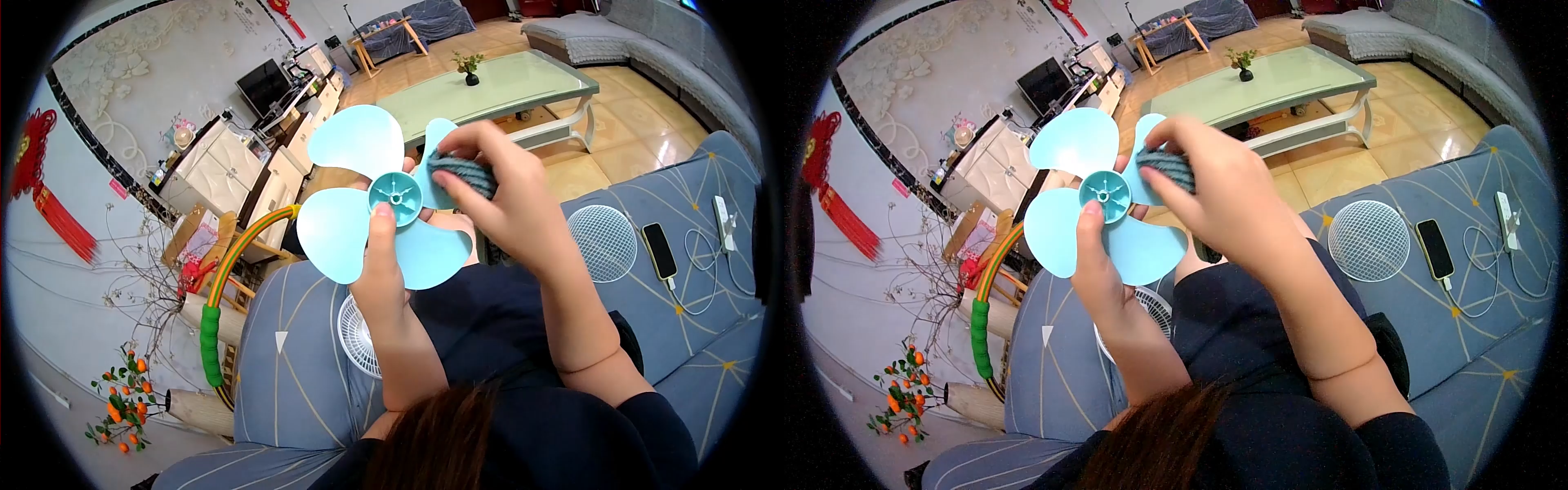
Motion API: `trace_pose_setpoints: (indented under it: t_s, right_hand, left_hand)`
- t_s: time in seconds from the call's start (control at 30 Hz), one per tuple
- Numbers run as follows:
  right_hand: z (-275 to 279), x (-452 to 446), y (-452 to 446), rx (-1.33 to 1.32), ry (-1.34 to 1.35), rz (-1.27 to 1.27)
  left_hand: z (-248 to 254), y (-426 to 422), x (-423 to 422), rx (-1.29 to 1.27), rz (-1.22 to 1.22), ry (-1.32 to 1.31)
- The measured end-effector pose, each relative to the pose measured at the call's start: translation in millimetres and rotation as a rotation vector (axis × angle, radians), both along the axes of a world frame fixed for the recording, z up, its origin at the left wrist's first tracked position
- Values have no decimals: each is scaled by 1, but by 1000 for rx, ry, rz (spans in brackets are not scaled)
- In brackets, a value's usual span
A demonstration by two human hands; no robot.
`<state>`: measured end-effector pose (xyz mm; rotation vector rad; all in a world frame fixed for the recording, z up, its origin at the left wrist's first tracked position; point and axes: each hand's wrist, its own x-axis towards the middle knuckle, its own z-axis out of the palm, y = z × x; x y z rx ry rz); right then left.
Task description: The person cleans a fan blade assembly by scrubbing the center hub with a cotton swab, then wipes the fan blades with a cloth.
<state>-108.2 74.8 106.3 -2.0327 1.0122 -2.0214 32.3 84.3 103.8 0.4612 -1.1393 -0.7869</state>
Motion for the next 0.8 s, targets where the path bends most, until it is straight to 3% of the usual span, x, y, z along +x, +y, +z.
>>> trace_pose_setpoints:
  t_s: [0.13,0.37,0.6,0.8]
  right_hand:
    - [1,-4,0,-70,9,-48]
    - [3,-7,13,13,356,78]
    - [1,-6,-2,-90,95,-101]
    - [-2,0,4,-12,207,93]
  left_hand:
    - [-1,0,1,-25,-17,-25]
    - [-2,-8,5,-72,29,-64]
    - [-8,-6,9,52,-77,-68]
    - [-6,-12,1,-8,47,14]
